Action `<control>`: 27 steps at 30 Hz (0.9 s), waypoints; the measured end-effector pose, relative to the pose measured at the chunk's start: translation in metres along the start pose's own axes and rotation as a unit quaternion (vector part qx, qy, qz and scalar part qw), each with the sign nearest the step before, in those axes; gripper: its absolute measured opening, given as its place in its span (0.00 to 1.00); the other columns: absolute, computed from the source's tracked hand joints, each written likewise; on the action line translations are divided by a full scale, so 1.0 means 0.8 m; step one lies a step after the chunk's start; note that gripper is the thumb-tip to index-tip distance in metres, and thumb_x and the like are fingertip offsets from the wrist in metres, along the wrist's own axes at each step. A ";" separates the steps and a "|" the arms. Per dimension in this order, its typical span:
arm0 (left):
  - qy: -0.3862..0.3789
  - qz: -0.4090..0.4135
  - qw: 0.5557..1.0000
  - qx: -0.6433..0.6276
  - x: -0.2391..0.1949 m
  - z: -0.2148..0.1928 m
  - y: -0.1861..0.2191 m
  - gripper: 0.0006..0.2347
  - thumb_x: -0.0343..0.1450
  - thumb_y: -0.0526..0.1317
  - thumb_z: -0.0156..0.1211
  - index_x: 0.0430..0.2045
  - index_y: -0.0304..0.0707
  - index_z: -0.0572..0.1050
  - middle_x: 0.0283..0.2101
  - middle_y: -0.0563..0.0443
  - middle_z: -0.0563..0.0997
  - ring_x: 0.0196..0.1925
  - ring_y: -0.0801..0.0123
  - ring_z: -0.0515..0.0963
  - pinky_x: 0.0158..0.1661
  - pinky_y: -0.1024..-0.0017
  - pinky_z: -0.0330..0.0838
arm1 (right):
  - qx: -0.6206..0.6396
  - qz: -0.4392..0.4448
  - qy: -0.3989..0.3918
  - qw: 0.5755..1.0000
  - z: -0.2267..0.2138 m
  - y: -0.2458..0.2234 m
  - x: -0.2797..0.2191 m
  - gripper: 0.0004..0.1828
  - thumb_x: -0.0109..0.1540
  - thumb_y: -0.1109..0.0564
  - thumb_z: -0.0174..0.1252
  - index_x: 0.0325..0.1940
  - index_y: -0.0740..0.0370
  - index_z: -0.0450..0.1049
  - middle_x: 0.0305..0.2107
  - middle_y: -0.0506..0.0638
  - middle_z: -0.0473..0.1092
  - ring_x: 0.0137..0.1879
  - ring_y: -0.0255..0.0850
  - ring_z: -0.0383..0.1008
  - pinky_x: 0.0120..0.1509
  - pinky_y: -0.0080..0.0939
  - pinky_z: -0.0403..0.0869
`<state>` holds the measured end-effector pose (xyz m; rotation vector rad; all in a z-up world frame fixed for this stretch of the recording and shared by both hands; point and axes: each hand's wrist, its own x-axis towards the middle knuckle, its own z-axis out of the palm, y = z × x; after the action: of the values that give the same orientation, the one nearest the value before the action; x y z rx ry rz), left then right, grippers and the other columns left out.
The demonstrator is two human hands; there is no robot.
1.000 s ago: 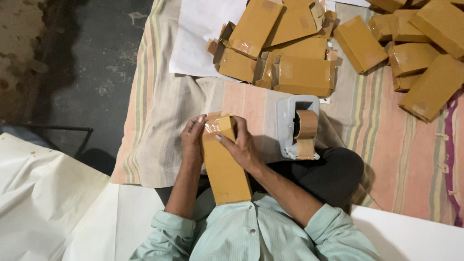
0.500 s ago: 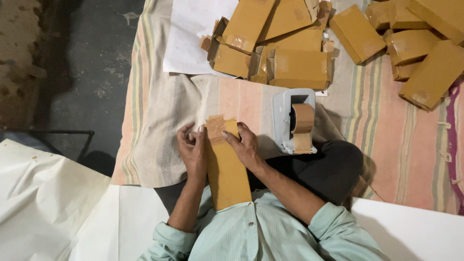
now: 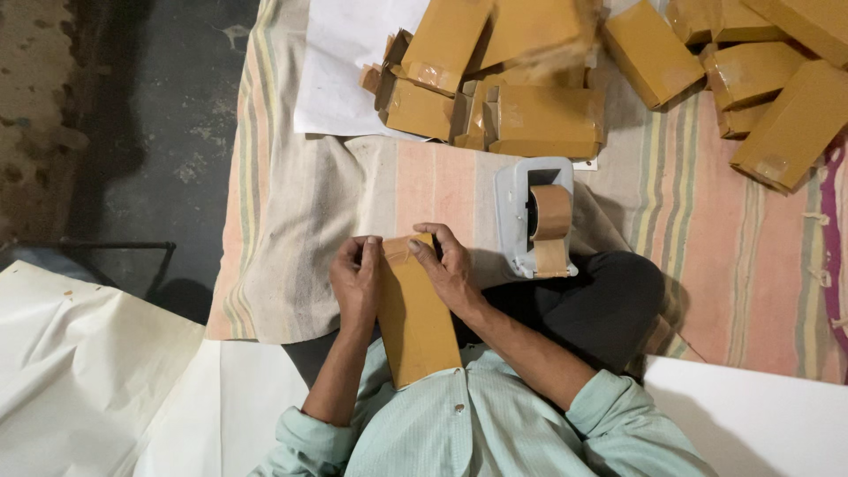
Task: The person sits on a floor mat and repeatedly folds small cardboard boxes, then uses a tape dispenser to seal them with clear tape. Finished boxes are placed in a pile to the right.
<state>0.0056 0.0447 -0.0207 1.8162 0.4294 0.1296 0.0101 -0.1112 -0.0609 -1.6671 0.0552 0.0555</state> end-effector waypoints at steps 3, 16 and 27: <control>0.000 0.012 1.000 0.017 -0.006 -0.002 0.004 0.14 0.74 0.44 0.56 0.34 0.29 0.80 0.27 0.51 0.79 0.29 0.74 0.72 0.32 0.72 0.68 | -0.003 0.043 -0.007 0.999 -0.001 0.002 -0.002 0.20 0.66 0.46 0.63 0.55 0.62 0.73 0.31 0.43 0.71 0.35 0.29 0.68 0.38 0.32 0.70; -0.057 -0.042 0.995 0.075 -0.004 -0.005 0.007 0.17 0.74 0.46 0.49 0.22 0.28 0.73 0.19 0.50 0.68 0.24 0.72 0.66 0.28 0.67 0.63 | 0.010 0.073 -0.031 0.997 -0.006 -0.026 -0.013 0.18 0.65 0.47 0.65 0.49 0.63 0.72 0.30 0.49 0.73 0.35 0.31 0.70 0.38 0.32 0.72; -0.020 0.075 0.980 0.184 -0.029 0.014 0.011 0.29 0.78 0.56 0.50 0.57 0.20 0.65 0.50 0.29 0.73 0.52 0.46 0.71 0.52 0.51 0.67 | 0.121 0.084 -0.015 0.989 -0.003 -0.015 -0.038 0.18 0.62 0.53 0.64 0.49 0.67 0.70 0.36 0.48 0.74 0.40 0.34 0.73 0.43 0.36 0.76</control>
<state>-0.0107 0.0239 -0.0127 2.2137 0.2993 0.1227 -0.0195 -0.1123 -0.0464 -1.4156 0.1735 0.1936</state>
